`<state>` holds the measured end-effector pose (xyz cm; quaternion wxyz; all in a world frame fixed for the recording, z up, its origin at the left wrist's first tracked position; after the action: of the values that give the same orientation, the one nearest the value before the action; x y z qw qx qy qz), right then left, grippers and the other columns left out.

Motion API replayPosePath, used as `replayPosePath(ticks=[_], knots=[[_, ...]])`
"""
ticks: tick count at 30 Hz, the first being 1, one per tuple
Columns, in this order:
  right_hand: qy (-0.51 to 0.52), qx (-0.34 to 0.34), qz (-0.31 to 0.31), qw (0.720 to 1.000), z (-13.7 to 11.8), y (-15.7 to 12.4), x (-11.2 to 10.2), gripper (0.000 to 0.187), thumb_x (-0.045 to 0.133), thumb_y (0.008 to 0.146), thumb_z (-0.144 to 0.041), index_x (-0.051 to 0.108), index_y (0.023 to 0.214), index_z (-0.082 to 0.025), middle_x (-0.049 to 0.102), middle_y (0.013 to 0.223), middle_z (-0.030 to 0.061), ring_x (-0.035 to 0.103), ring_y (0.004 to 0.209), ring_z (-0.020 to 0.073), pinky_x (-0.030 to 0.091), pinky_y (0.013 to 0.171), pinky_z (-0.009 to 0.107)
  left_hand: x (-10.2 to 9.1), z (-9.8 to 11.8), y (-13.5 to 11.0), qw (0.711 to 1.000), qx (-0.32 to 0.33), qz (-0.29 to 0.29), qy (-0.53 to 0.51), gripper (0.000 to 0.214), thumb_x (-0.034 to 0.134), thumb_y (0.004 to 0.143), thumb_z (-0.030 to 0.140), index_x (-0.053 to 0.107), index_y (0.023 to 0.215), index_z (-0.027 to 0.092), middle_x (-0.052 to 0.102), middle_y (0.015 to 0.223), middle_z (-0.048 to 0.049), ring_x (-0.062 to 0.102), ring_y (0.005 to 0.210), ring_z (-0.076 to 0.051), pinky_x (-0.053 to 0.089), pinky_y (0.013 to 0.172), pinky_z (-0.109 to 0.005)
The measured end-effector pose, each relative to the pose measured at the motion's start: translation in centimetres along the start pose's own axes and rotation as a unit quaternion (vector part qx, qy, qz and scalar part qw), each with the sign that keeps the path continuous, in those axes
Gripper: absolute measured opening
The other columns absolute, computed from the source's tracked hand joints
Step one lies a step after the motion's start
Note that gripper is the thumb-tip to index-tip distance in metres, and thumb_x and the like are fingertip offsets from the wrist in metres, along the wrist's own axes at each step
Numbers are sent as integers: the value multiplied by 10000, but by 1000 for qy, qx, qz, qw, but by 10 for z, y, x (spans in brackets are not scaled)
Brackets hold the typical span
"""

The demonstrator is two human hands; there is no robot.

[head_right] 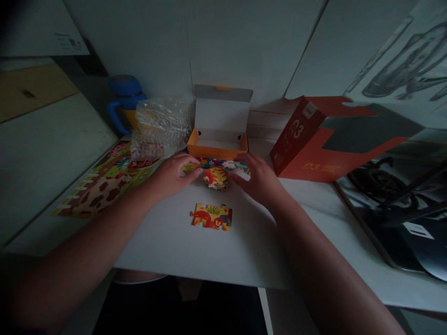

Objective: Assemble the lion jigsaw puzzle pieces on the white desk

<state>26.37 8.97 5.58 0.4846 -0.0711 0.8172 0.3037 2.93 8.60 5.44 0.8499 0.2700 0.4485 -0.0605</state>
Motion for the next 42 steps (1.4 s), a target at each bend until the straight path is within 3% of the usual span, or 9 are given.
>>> replayPosePath(ticks=[3, 6, 12, 27, 37, 42], knots=[[69, -78, -17, 994, -36, -3, 15, 619, 763, 994, -510, 600, 1531, -249, 661, 1562, 171, 641, 1426, 367, 525, 1182, 573, 11, 11, -4, 999, 18, -17, -20, 403, 782, 986, 498, 730, 1242, 191, 762, 1324, -124, 703, 1283, -282, 546, 1134, -429], [89, -94, -35, 991, -46, -6, 25, 608, 748, 1019, -473, 577, 1562, -261, 673, 1554, 159, 648, 1422, 352, 527, 1182, 570, 22, 16, -7, 999, 31, -28, -9, 534, 885, 892, 531, 716, 1271, 196, 735, 1378, -148, 680, 1333, -322, 537, 1169, -477], [86, -68, -38, 993, -37, -5, 22, 552, 796, 984, -466, 650, 1462, -231, 738, 1412, 174, 716, 1282, 363, 585, 1076, 562, 26, 18, -9, 998, 50, -21, -27, 477, 901, 895, 385, 690, 1280, 199, 740, 1347, -135, 697, 1296, -312, 559, 1142, -499], [177, -85, 26, 980, -40, -2, 7, 586, 912, 846, -618, 718, 1265, -258, 730, 1171, 110, 732, 986, 271, 673, 871, 460, 3, 44, -11, 987, 130, 35, -86, 417, 844, 944, 261, 653, 1312, 219, 768, 1325, -102, 722, 1272, -251, 576, 1127, -444], [249, -41, 3, 968, -36, -3, 4, 509, 872, 883, -634, 742, 1215, -271, 738, 1247, 103, 760, 1087, 271, 712, 971, 488, 2, 40, -11, 989, 94, 8, -116, 462, 813, 948, 272, 625, 1369, 251, 741, 1404, -102, 710, 1316, -245, 567, 1159, -437], [195, -58, 10, 979, -37, -4, -1, 424, 840, 944, -528, 734, 1260, -267, 759, 1228, 96, 775, 1061, 267, 699, 978, 480, -6, 34, -10, 991, 79, 13, -109, 524, 842, 932, 332, 630, 1402, 245, 759, 1364, -80, 736, 1238, -229, 575, 1120, -386]])
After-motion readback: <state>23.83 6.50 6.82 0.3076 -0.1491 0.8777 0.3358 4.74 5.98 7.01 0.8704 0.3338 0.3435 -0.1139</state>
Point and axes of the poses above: each hand's wrist, its own y-axis towards the middle knuckle, its own x-axis out of the palm, z = x × y, the point moved 10 cm from there along y, towards the middle knuckle
